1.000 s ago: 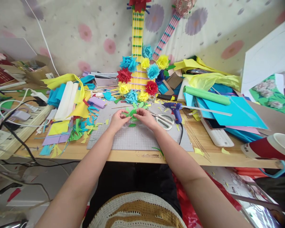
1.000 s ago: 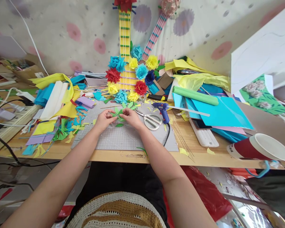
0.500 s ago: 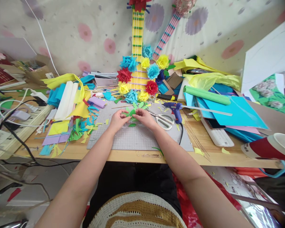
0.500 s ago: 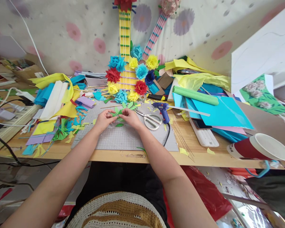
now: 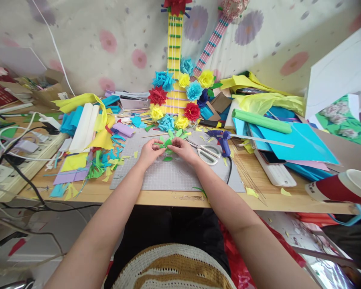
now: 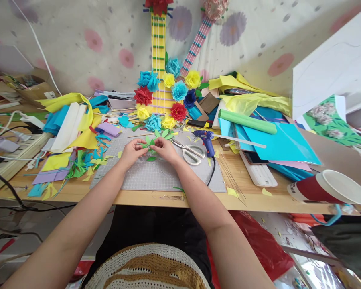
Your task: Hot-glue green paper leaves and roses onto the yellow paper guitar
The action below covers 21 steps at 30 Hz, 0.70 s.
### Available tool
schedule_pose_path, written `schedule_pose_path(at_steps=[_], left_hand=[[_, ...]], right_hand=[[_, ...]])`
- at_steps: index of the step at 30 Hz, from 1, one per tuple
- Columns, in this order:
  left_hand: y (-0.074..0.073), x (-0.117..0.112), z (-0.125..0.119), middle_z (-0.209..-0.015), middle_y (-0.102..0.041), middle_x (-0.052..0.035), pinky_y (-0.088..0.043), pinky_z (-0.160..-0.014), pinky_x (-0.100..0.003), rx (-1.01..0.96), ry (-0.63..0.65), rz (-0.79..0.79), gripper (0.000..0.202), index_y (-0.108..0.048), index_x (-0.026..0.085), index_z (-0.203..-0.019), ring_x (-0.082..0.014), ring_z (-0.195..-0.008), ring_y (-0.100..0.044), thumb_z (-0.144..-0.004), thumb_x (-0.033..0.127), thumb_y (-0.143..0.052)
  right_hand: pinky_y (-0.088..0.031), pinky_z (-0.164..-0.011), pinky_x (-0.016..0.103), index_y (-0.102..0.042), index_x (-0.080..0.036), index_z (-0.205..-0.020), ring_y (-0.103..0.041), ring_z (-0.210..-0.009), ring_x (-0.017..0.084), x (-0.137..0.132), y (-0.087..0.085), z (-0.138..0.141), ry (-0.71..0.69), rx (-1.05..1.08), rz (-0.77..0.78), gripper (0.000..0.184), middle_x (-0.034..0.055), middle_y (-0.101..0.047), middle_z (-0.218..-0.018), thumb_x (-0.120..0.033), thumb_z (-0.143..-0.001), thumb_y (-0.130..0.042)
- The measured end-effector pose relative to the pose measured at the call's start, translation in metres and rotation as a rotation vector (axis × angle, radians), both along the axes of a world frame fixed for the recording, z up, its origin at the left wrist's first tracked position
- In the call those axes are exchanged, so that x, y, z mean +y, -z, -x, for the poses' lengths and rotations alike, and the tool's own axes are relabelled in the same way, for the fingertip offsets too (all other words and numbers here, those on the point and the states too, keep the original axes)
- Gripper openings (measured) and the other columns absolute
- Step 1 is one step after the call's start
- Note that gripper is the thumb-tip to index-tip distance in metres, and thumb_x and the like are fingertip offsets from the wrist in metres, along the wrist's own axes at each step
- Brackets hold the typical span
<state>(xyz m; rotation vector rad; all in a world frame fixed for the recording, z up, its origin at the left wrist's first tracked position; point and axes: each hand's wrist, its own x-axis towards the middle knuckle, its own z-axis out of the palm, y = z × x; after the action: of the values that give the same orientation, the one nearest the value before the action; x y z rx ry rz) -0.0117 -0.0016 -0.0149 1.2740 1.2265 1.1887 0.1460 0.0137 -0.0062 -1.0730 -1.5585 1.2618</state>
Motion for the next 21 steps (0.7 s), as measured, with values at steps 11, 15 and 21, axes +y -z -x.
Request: schedule_pose_path(at_steps=[11,15,21], left_hand=[[-0.0056,-0.0023,-0.0009,-0.051,-0.055,0.0045,-0.035,-0.044,-0.021,0.001,-0.016,0.020,0.040,-0.053,0.018,-0.081,-0.0122,-0.048,-0.053,-0.050,0.033,-0.074],[-0.0048,-0.0022,-0.0001,-0.052,-0.054,0.0054,-0.036,-0.045,-0.021,0.020,-0.002,0.023,0.040,-0.053,0.017,-0.083,-0.0109,-0.048,-0.054,-0.053,0.034,-0.073],[-0.0038,-0.0015,0.0003,-0.051,-0.055,0.0051,-0.036,-0.044,-0.020,0.026,-0.001,0.020,0.038,-0.054,0.016,-0.084,-0.0108,-0.047,-0.053,-0.054,0.033,-0.072]], right_hand=[[-0.036,-0.058,0.025,-0.046,-0.020,-0.078,-0.044,-0.057,0.009,0.0007,0.0041,-0.0001,-0.016,-0.009,-0.014,0.040,-0.0068,-0.049,-0.063,-0.040,-0.055,-0.072],[-0.037,-0.058,0.025,-0.046,-0.020,-0.078,-0.046,-0.058,0.009,0.0029,0.0074,0.0001,-0.017,-0.002,-0.026,0.038,-0.0065,-0.050,-0.063,-0.038,-0.056,-0.072],[-0.038,-0.058,0.025,-0.045,-0.020,-0.074,-0.047,-0.058,0.010,0.0051,0.0100,0.0003,-0.008,0.008,-0.027,0.037,-0.0063,-0.050,-0.061,-0.037,-0.056,-0.074]])
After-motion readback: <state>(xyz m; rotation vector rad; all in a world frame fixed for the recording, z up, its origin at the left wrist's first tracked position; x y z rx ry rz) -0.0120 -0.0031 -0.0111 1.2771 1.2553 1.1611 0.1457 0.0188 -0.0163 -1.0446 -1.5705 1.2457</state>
